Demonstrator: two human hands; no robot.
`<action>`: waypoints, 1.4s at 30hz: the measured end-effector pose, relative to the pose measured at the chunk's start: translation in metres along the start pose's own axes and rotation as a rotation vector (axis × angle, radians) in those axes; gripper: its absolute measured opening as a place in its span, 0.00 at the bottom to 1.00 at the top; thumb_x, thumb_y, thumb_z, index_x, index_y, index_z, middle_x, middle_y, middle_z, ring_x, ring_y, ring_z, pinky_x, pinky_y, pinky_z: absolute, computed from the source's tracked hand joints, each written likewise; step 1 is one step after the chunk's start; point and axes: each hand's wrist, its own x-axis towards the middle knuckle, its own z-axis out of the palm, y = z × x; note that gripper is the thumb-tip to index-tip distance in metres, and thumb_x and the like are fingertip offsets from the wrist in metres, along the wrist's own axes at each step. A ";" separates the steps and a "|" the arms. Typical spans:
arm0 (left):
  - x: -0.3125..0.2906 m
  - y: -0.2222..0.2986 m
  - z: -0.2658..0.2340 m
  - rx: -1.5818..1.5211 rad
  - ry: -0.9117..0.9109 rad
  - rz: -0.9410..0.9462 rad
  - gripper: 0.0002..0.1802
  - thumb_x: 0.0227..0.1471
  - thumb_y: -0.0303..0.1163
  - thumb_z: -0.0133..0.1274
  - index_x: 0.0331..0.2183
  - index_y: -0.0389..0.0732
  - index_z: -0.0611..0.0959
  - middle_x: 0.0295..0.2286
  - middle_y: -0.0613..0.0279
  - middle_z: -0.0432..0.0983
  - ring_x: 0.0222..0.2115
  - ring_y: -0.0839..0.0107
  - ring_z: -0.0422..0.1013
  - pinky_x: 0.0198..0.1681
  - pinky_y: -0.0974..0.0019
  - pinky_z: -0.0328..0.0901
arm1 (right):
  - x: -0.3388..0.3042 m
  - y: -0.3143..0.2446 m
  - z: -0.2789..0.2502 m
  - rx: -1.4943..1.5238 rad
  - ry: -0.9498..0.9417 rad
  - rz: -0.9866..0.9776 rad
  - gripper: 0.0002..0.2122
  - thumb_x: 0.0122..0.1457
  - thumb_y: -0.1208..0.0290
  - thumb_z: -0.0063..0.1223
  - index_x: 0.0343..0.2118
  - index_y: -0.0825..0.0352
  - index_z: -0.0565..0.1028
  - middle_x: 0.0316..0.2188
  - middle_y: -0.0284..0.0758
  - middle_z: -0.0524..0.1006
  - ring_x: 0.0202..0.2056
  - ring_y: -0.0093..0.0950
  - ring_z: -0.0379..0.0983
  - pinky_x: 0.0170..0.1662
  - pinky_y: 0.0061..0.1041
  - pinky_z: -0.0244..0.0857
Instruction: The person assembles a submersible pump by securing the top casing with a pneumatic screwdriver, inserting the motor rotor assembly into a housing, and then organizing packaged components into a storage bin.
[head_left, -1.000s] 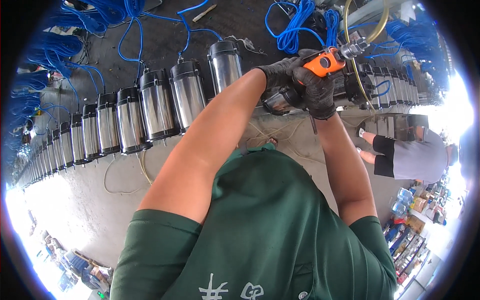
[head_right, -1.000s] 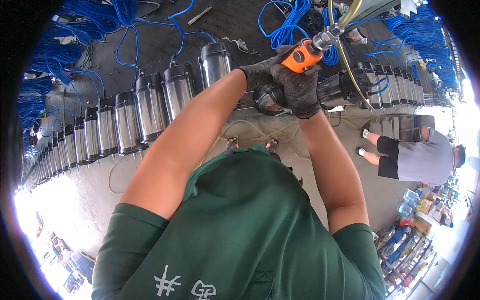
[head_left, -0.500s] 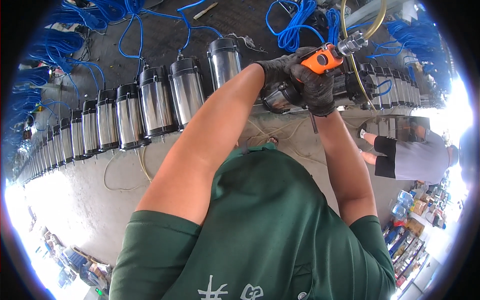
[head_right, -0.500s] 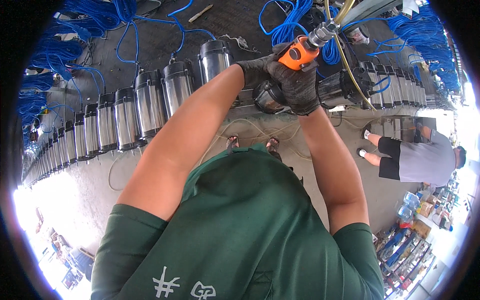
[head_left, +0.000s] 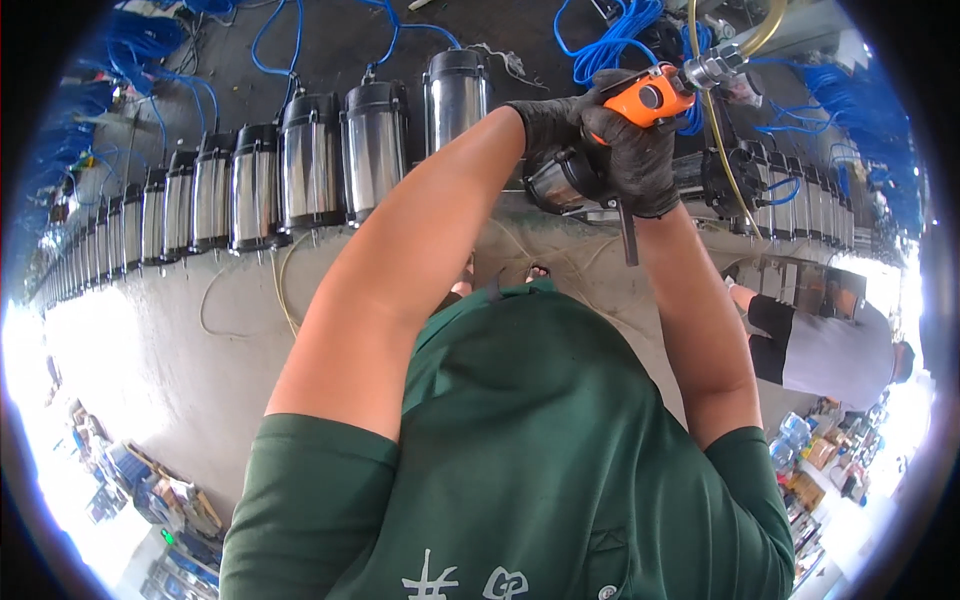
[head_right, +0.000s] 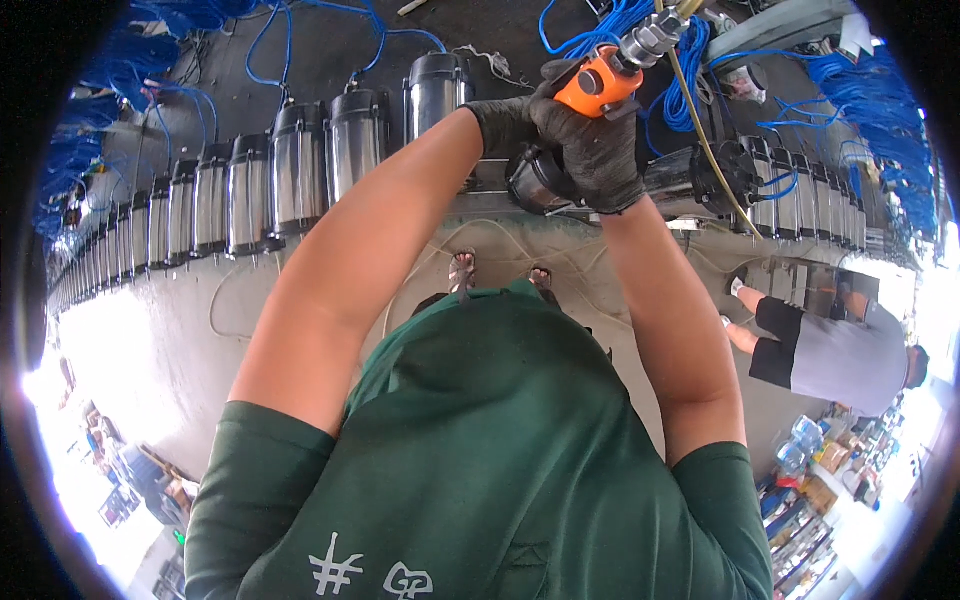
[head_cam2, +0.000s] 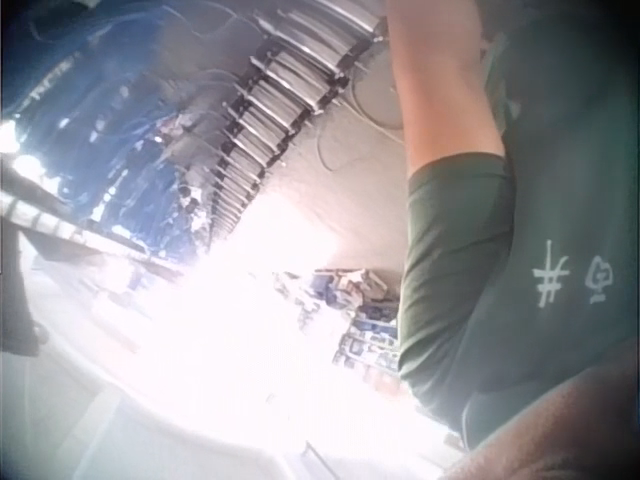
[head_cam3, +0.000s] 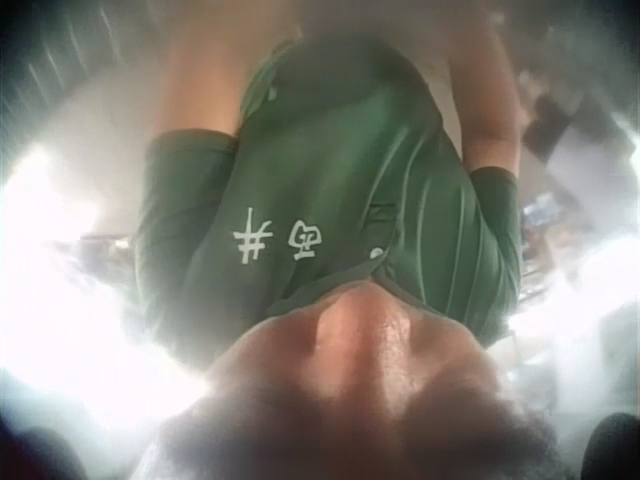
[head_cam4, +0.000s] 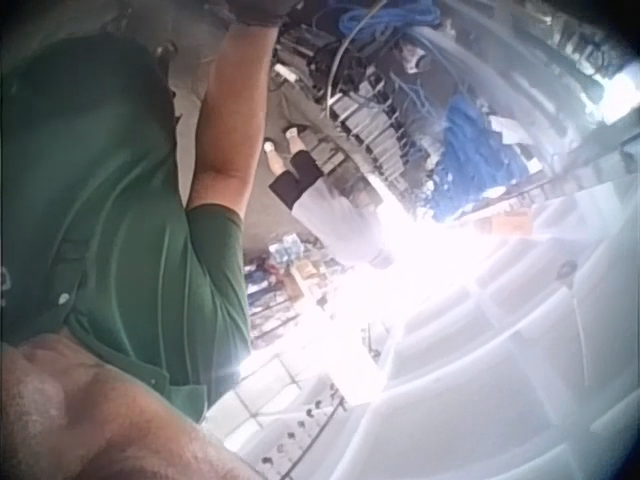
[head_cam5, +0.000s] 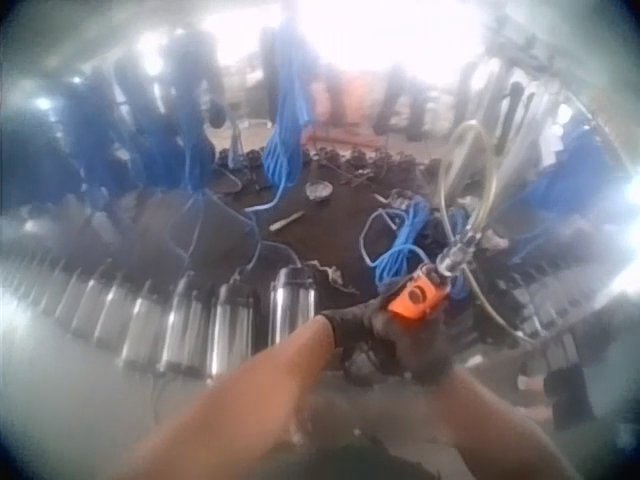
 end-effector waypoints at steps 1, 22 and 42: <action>-0.003 0.001 0.004 -0.087 0.033 -0.010 0.27 0.55 0.30 0.62 0.56 0.44 0.75 0.47 0.61 0.78 0.47 0.68 0.74 0.54 0.62 0.70 | 0.001 -0.003 0.001 -0.025 -0.004 -0.024 0.20 0.50 0.79 0.67 0.47 0.68 0.76 0.37 0.32 0.80 0.37 0.24 0.77 0.43 0.24 0.73; -0.062 -0.215 0.126 0.920 1.316 -0.103 0.17 0.43 0.40 0.65 0.37 0.45 0.85 0.43 0.44 0.75 0.45 0.44 0.71 0.48 0.46 0.69 | -0.020 -0.071 -0.085 0.179 -0.357 -0.110 0.16 0.52 0.75 0.59 0.44 0.71 0.77 0.31 0.40 0.81 0.34 0.35 0.80 0.44 0.36 0.76; -0.047 -0.207 0.148 1.116 1.360 -0.168 0.13 0.44 0.39 0.65 0.35 0.47 0.86 0.40 0.49 0.77 0.43 0.45 0.71 0.45 0.46 0.69 | -0.026 -0.024 -0.092 0.063 -0.510 -0.156 0.18 0.58 0.71 0.61 0.51 0.68 0.75 0.34 0.39 0.83 0.37 0.35 0.81 0.46 0.33 0.77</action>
